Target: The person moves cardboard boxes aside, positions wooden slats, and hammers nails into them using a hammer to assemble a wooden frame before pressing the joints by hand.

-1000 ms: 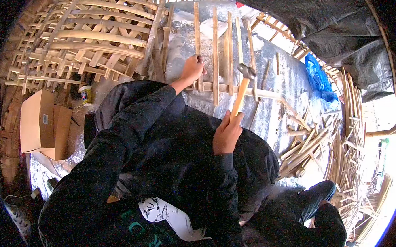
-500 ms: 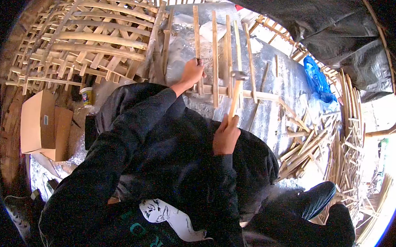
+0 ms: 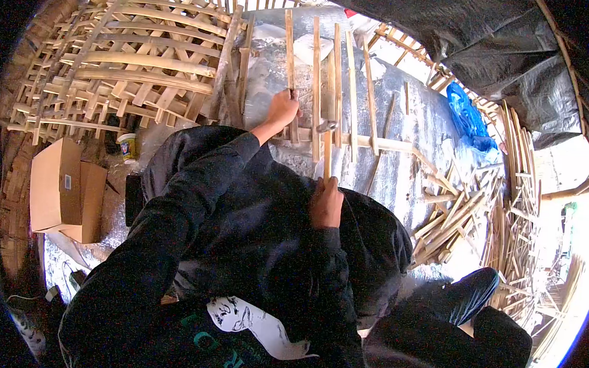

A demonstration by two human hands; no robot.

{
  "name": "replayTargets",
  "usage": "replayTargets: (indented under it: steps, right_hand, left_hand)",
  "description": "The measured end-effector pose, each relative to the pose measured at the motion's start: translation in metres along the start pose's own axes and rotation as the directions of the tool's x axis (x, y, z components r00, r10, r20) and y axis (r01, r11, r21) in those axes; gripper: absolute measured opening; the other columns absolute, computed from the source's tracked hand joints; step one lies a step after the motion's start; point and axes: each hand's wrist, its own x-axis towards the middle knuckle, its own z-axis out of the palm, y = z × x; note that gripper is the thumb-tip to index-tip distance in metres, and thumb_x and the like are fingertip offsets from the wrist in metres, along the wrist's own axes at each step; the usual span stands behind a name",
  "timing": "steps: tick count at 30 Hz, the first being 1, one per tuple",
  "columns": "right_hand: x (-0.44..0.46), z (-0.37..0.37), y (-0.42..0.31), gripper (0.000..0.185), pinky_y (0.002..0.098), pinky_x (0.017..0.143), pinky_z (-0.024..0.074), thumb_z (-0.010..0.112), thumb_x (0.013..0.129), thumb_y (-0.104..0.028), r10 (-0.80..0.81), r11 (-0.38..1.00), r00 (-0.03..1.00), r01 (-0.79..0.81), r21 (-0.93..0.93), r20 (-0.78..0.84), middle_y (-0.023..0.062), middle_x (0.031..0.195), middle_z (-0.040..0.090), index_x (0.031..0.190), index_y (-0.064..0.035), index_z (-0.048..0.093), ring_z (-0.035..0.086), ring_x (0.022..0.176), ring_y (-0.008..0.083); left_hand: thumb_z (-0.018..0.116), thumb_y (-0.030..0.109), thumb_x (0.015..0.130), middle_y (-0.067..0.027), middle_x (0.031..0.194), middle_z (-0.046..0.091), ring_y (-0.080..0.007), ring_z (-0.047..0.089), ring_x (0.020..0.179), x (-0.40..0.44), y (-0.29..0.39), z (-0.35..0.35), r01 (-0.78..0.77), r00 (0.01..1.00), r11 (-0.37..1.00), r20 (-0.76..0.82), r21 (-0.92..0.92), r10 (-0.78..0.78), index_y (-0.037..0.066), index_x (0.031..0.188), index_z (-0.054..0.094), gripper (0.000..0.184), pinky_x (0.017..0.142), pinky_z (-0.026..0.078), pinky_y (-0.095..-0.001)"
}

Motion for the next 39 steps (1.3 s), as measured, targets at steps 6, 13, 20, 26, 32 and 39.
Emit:
replayTargets:
  steps: [6, 13, 20, 26, 32, 39]
  right_hand:
    - [0.005, -0.03, -0.048, 0.024, 0.0499, 0.053, 0.0399, 0.055, 0.098, -0.017, 0.076, 0.985, 0.961, -0.031, 0.17, -0.267, 0.0306, 0.068, 0.054, 0.096, 0.0058, 0.048, 0.056, 0.068, 0.052]
    - [-0.006, 0.014, -0.006, 0.023, 0.057, 0.062, 0.0433, 0.054, 0.098, -0.02, 0.249, 0.967, 0.963, -0.252, 0.019, 0.103, 0.0351, 0.081, 0.06, 0.094, 0.0009, 0.046, 0.059, 0.082, 0.0529]
    - [0.0, -0.011, -0.023, 0.022, 0.054, 0.054, 0.0412, 0.053, 0.099, -0.016, 0.009, 0.995, 0.992, 0.004, 0.1, -0.128, 0.032, 0.069, 0.055, 0.09, 0.001, 0.043, 0.056, 0.071, 0.0527]
    - [0.0, -0.012, -0.025, 0.021, 0.0504, 0.052, 0.0407, 0.056, 0.098, -0.015, 0.117, 0.981, 0.975, -0.084, 0.173, -0.189, 0.0305, 0.071, 0.057, 0.091, 0.0024, 0.046, 0.059, 0.07, 0.0493]
    - [-0.009, 0.011, 0.0, 0.021, 0.0562, 0.061, 0.0419, 0.057, 0.096, -0.016, 0.178, 0.984, 0.981, -0.179, 0.014, 0.072, 0.0338, 0.077, 0.058, 0.091, 0.0004, 0.045, 0.057, 0.078, 0.0535]
    - [0.001, -0.034, -0.044, 0.023, 0.0521, 0.051, 0.0414, 0.054, 0.1, -0.018, -0.038, 0.996, 0.988, 0.049, 0.069, -0.152, 0.0301, 0.067, 0.056, 0.095, 0.0022, 0.043, 0.058, 0.066, 0.0506]
  left_hand:
    - [0.047, 0.028, 0.102, -0.0161, 0.061, 0.065, -0.0255, 0.069, 0.055, 0.003, -0.008, 0.001, -0.03, 0.999, 0.999, 0.023, -0.016, 0.031, -0.003, 0.085, 0.061, 0.039, 0.048, 0.05, -0.0407]
    - [0.047, 0.03, 0.102, -0.0153, 0.058, 0.065, -0.0252, 0.068, 0.052, 0.0, 0.003, -0.001, 0.014, 1.0, 1.0, 0.025, 0.013, -0.014, -0.001, 0.081, 0.061, 0.04, 0.048, 0.05, -0.04]
    - [0.046, 0.033, 0.101, -0.0137, 0.058, 0.065, -0.0273, 0.068, 0.054, -0.004, 0.008, -0.006, 0.014, 1.0, 0.999, 0.02, 0.031, -0.015, 0.0, 0.081, 0.062, 0.042, 0.055, 0.052, -0.0431]
    - [0.05, 0.024, 0.097, -0.0168, 0.06, 0.064, -0.0282, 0.068, 0.055, -0.001, 0.005, -0.005, 0.0, 0.999, 1.0, 0.046, 0.031, -0.001, -0.005, 0.086, 0.061, 0.033, 0.052, 0.052, -0.0416]
    - [0.054, 0.013, 0.09, -0.019, 0.062, 0.065, -0.0279, 0.069, 0.055, 0.008, -0.006, 0.002, -0.017, 0.999, 1.0, 0.033, -0.012, 0.017, -0.009, 0.086, 0.059, 0.022, 0.05, 0.053, -0.0404]
    - [0.054, 0.013, 0.089, -0.0192, 0.063, 0.066, -0.0283, 0.069, 0.055, 0.0, 0.002, -0.004, -0.004, 1.0, 0.999, 0.022, 0.036, 0.003, -0.007, 0.084, 0.061, 0.022, 0.053, 0.054, -0.0417]
